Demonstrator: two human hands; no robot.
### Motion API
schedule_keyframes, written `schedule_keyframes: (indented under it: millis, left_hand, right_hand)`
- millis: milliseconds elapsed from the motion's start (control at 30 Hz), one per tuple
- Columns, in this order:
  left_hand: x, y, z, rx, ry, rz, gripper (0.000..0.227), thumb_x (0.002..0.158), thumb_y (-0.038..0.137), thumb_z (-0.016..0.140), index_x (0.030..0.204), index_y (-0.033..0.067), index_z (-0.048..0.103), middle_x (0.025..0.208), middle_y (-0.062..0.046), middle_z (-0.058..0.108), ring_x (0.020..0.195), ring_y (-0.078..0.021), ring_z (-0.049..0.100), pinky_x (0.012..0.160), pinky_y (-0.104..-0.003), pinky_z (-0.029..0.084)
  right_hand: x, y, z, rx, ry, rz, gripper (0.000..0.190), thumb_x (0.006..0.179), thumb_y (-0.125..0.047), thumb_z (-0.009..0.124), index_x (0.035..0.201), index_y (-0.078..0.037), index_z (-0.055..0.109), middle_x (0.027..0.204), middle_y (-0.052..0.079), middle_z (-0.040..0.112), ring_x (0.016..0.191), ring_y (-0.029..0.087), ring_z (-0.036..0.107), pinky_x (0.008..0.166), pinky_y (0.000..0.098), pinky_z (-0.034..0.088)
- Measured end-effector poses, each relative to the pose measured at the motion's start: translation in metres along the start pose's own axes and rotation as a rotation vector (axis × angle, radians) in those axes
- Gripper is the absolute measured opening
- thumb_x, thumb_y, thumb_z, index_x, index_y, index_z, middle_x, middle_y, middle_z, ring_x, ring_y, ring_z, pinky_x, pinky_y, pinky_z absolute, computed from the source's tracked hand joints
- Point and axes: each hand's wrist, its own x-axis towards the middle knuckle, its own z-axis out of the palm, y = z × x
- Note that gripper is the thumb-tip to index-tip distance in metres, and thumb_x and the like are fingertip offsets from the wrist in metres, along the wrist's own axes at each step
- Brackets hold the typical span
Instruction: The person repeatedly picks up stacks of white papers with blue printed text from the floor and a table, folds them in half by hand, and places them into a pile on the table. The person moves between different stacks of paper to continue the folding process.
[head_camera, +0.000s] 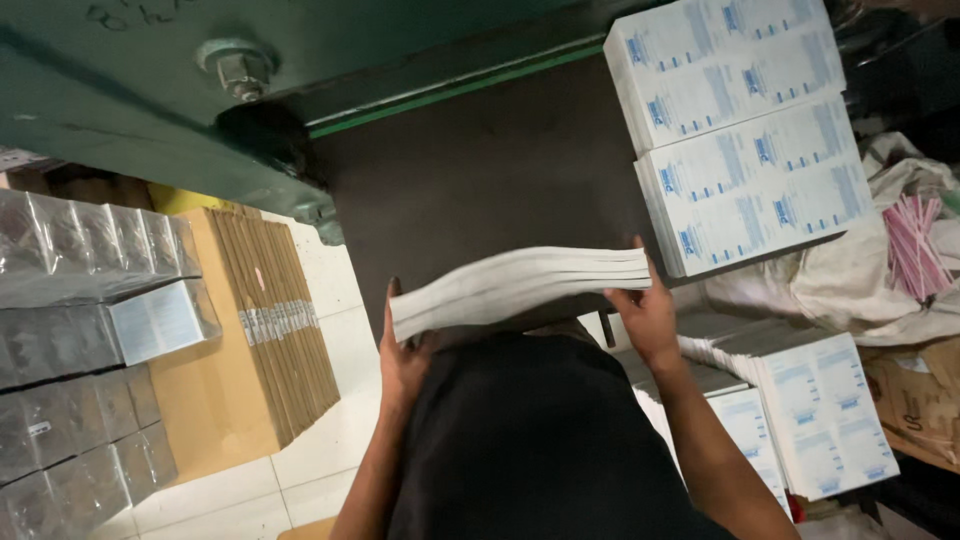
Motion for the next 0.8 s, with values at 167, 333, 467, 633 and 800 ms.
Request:
schedule_keyframes:
  millis: [167,333,467,633,800]
  left_hand:
    - [0.009,-0.017,-0.006,-0.070,0.000,0.145,0.096,0.078,0.001,0.073,0.162,0.0035,0.027,0.161,-0.030,0.034,0.148,-0.0488,0.027,0.122,-0.058,0.026]
    - [0.023,-0.038,-0.002,-0.060,0.001,0.150,0.085,0.084,0.007,0.077,0.158,0.0063,0.037,0.149,-0.020,0.054,0.139,-0.0429,0.047,0.113,-0.053,0.043]
    - [0.003,-0.034,0.000,0.182,0.027,0.149,0.066,0.088,0.015,0.073,0.147,-0.0007,0.048,0.122,-0.030,0.068,0.117,-0.0516,0.061,0.097,-0.062,0.051]
    - [0.017,-0.021,-0.004,0.205,0.081,0.161,0.058,0.087,0.009,0.070,0.143,0.0040,0.056,0.112,-0.028,0.073,0.112,-0.0488,0.065,0.095,-0.059,0.052]
    - [-0.005,-0.021,-0.001,0.097,0.068,0.070,0.070,0.086,0.005,0.070,0.152,0.0056,0.047,0.133,-0.027,0.065,0.125,-0.0466,0.057,0.098,-0.056,0.053]
  right_hand:
    - [0.013,0.007,0.001,-0.021,-0.078,0.023,0.094,0.078,0.001,0.080,0.160,-0.004,0.035,0.147,0.031,0.050,0.138,0.042,0.046,0.111,0.0545,0.045]
    - [0.003,-0.019,0.000,-0.080,-0.071,-0.024,0.078,0.087,-0.003,0.076,0.156,0.002,0.040,0.135,0.037,0.059,0.129,0.048,0.054,0.104,0.0602,0.049]
    - [-0.003,0.022,-0.006,-0.256,-0.045,0.017,0.048,0.089,-0.023,0.081,0.131,-0.006,0.065,0.110,0.024,0.074,0.111,0.043,0.068,0.089,0.0566,0.056]
    - [0.010,-0.001,-0.002,-0.396,-0.016,-0.029,0.034,0.092,-0.024,0.079,0.117,-0.005,0.067,0.096,0.023,0.074,0.100,0.047,0.070,0.082,0.0577,0.054]
    - [-0.001,0.015,-0.009,-0.324,0.050,0.000,0.044,0.090,-0.023,0.080,0.130,-0.012,0.065,0.113,0.019,0.074,0.117,0.041,0.065,0.097,0.0548,0.053]
